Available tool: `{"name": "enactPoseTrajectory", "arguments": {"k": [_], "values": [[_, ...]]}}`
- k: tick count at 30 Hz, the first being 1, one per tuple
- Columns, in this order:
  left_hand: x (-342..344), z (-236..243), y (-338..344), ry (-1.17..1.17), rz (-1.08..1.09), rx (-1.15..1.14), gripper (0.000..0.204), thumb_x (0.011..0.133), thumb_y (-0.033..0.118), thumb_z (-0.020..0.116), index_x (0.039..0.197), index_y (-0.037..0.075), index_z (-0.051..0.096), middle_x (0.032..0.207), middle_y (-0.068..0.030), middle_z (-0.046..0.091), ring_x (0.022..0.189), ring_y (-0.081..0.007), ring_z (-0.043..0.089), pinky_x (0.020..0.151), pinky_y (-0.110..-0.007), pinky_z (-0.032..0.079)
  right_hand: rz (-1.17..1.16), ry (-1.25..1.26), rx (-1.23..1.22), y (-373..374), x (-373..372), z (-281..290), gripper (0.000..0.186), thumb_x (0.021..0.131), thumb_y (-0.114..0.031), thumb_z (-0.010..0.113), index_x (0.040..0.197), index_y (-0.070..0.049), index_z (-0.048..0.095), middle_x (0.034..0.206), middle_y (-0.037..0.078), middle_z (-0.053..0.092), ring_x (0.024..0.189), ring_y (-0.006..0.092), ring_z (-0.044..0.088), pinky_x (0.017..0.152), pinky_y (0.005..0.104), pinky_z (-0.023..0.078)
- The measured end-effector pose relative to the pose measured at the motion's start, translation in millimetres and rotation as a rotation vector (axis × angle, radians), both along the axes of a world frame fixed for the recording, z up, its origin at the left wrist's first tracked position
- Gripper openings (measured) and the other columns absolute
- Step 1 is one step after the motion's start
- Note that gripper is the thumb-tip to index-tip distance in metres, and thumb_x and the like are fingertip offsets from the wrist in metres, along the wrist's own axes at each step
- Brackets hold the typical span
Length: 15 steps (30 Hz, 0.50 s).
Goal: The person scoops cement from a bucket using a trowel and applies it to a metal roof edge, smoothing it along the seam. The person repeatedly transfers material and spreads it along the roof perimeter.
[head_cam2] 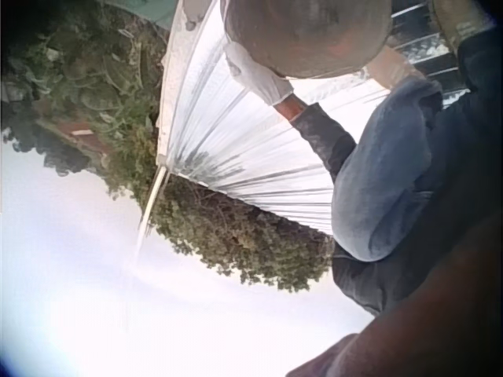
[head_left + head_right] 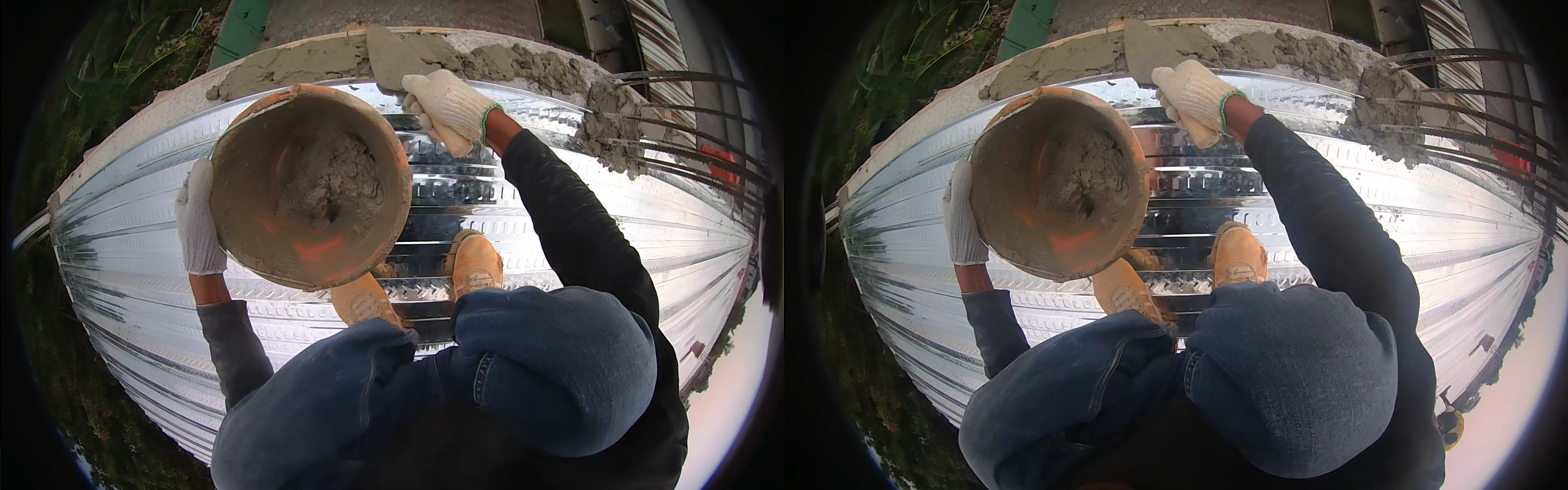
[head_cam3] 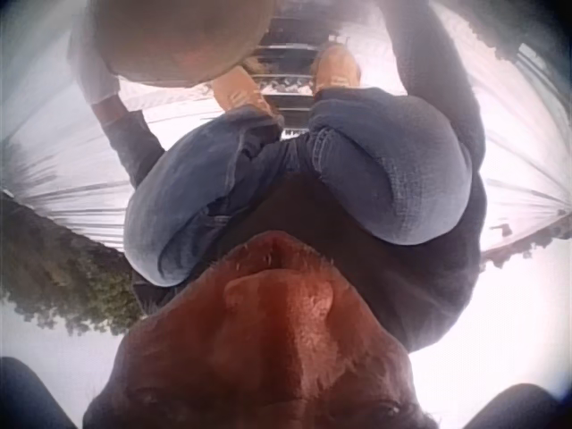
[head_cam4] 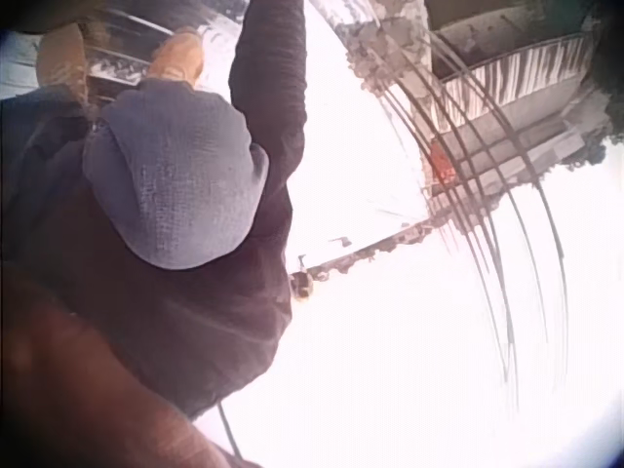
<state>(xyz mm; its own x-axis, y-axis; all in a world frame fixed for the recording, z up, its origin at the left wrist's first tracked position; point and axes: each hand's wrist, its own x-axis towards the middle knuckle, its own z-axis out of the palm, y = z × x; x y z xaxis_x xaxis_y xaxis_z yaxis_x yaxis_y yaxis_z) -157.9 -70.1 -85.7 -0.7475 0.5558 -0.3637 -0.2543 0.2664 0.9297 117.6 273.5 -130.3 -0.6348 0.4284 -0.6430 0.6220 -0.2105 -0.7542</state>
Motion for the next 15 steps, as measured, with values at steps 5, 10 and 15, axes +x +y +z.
{"name": "enactPoseTrajectory", "arguments": {"k": [5,10,15], "values": [[2.8,-4.9,0.8,0.012,0.024,-0.011,0.041,0.113,0.040,0.072,0.131,0.003,0.076,0.120,-0.0051,0.080,0.099,-0.0140,0.076,0.085,-0.031,0.064,0.165,-0.072,0.400,20.9,17.4,-21.8,0.061,0.111,-0.050,0.055,0.090,0.004,0.074,0.070,0.006,0.066,0.056,0.0171,0.063,0.053,0.0355,0.050],[-3.0,-1.9,-4.7,0.002,-0.021,-0.011,0.042,0.114,0.040,0.071,0.132,0.003,0.076,0.121,-0.0048,0.080,0.102,-0.0142,0.076,0.087,-0.032,0.064,0.058,-0.244,0.440,48.2,81.0,-1.3,0.059,0.110,-0.052,0.057,0.092,0.002,0.072,0.070,0.004,0.064,0.056,0.0143,0.061,0.052,0.0344,0.048],[5.8,6.5,1.5,0.024,-0.032,0.001,0.044,0.114,0.040,0.071,0.134,0.001,0.075,0.121,-0.0062,0.079,0.102,-0.0150,0.076,0.087,-0.032,0.063,-0.039,-0.375,0.460,66.9,126.1,15.2,0.059,0.110,-0.055,0.060,0.096,0.001,0.071,0.075,0.005,0.067,0.062,0.0149,0.065,0.057,0.0343,0.051]]}}
